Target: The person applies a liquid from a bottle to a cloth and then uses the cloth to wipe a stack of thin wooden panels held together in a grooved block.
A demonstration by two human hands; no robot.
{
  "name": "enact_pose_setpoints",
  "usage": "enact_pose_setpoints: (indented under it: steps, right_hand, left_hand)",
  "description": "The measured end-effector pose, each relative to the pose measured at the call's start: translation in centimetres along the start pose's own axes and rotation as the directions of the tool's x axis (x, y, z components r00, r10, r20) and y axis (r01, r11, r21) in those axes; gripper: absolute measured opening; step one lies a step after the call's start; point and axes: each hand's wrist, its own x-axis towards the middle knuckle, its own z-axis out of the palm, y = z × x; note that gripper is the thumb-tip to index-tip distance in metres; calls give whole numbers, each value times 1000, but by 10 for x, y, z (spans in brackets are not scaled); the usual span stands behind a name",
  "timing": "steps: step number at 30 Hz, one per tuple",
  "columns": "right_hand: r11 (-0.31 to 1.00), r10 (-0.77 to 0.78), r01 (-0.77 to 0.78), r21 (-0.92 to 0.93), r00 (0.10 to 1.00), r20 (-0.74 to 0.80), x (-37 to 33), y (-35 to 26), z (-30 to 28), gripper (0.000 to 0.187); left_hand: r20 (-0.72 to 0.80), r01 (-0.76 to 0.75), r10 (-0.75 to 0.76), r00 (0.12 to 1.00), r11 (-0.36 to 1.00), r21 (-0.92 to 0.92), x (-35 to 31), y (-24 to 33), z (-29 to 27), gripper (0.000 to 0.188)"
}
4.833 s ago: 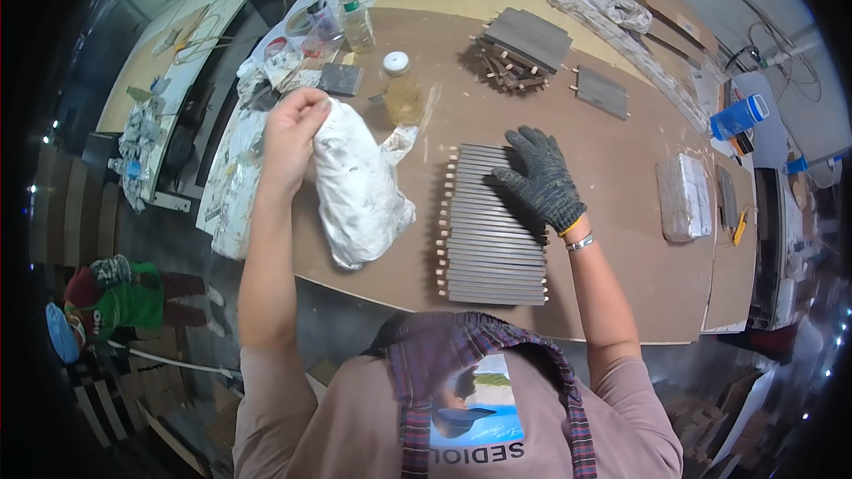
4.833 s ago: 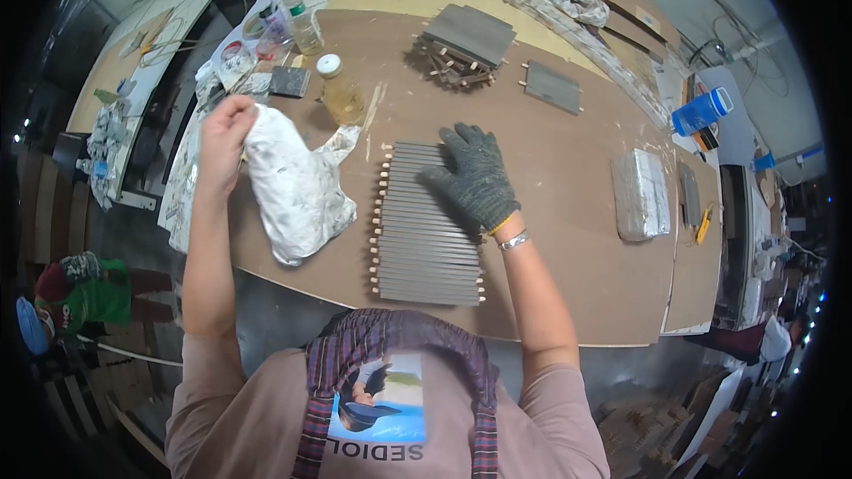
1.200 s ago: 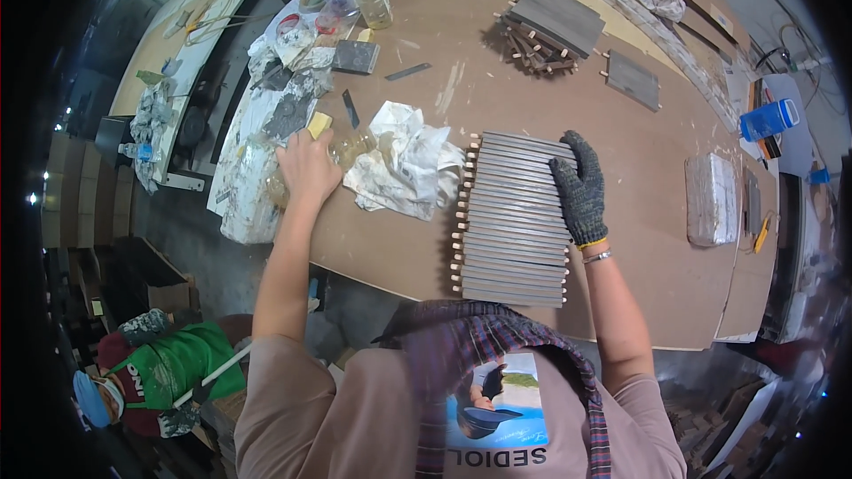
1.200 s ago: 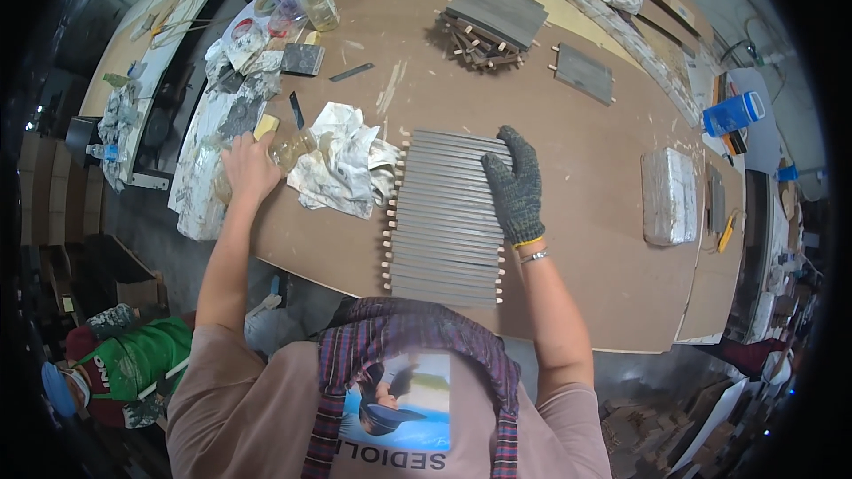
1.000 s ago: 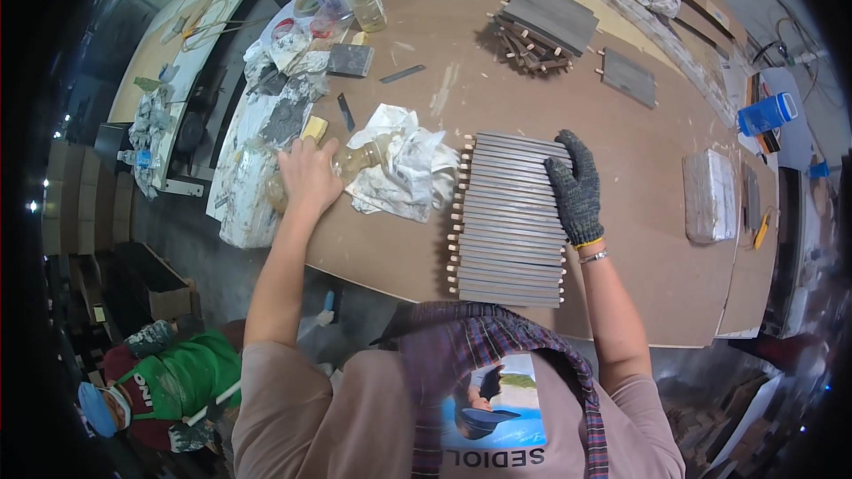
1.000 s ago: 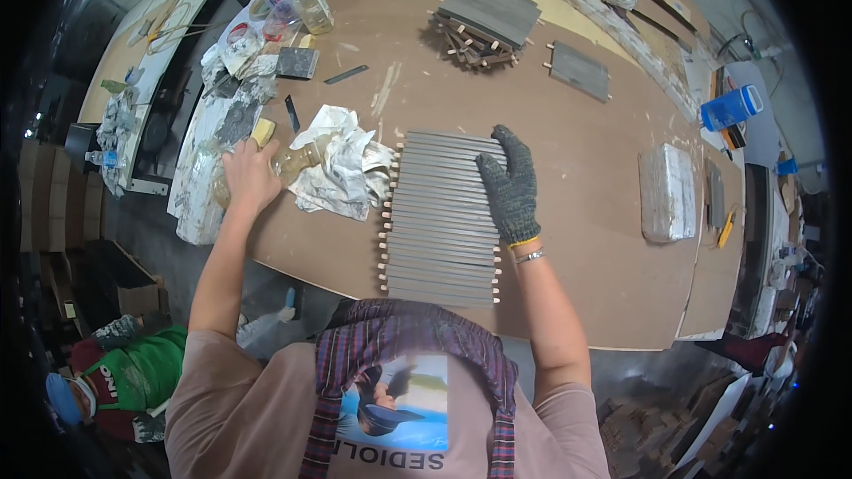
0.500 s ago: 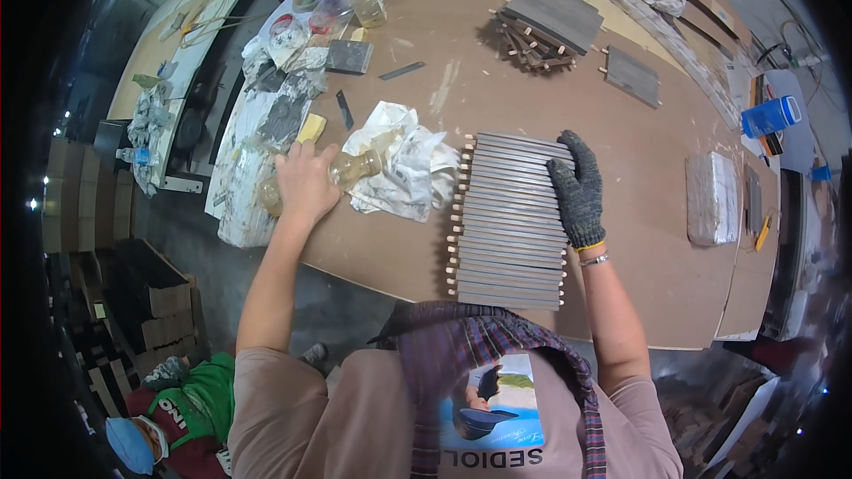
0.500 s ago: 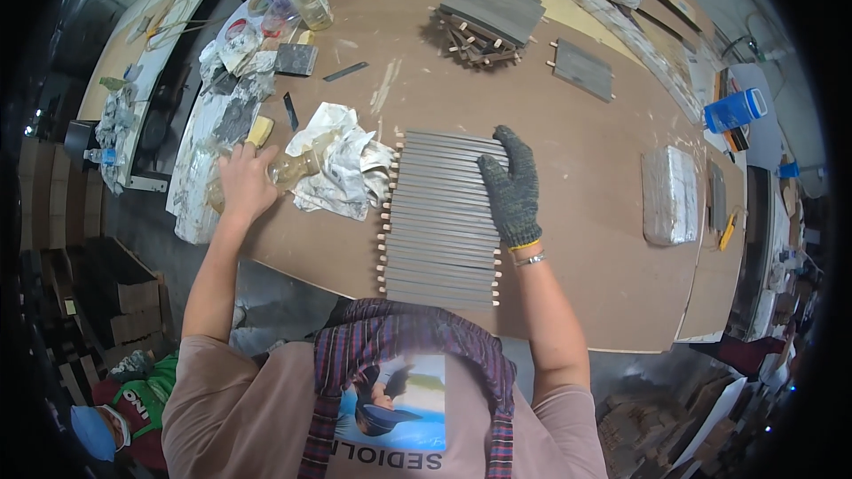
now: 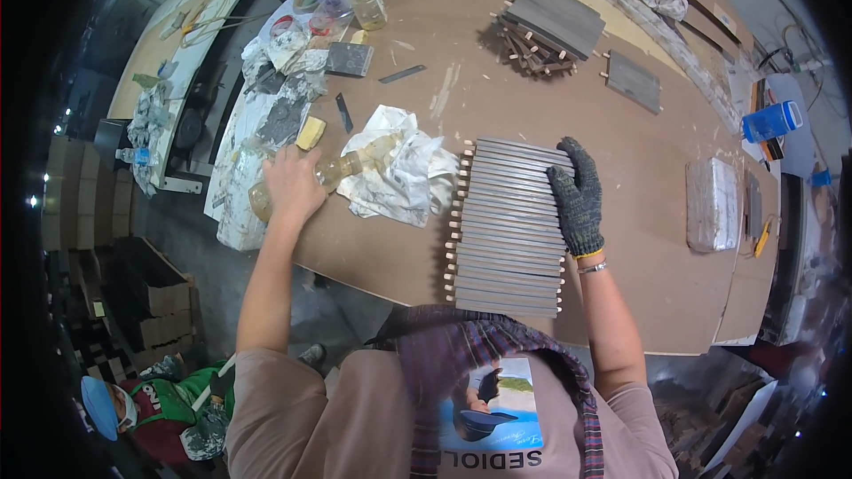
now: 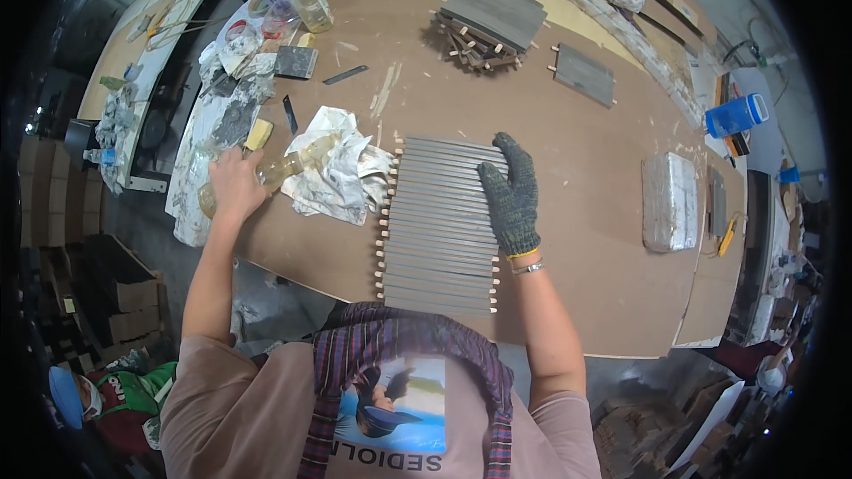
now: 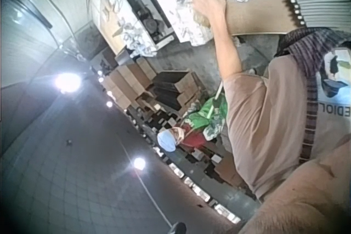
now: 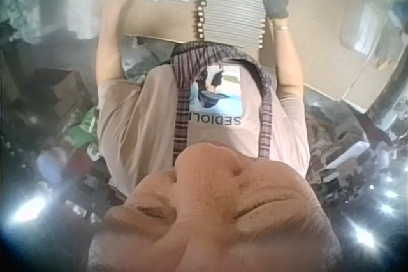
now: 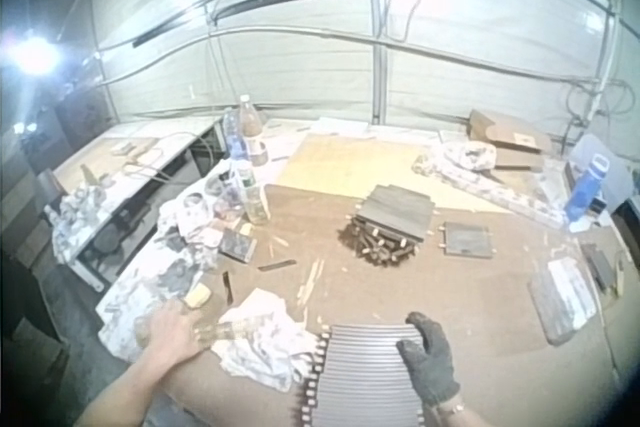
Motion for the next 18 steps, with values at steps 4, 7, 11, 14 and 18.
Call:
enact_pose_setpoints:
  steps: [4,7,11,14,18]
  right_hand:
    - [1000,-3,3,15,1000,1,0,4,0,51]
    - [999,15,-15,30,1000,-6,0,-1,1,50]
    - [1000,13,-13,9,1000,-11,1,-1,1,50]
    - [1000,12,-12,17,1000,-7,0,-4,3,50]
    - [998,41,-39,51,998,-37,1,-1,1,50]
  left_hand:
    - [56,40,-42,998,998,40,-2,-6,-4,34]
    - [53,37,-41,998,996,76,5,-15,6,33]
    - [48,90,-87,995,994,-68,39,5,-12,47]
    - [18,142,-151,988,877,-459,78,24,-20,66]
    - [-33,28,-147,989,395,-918,144,61,-5,79]
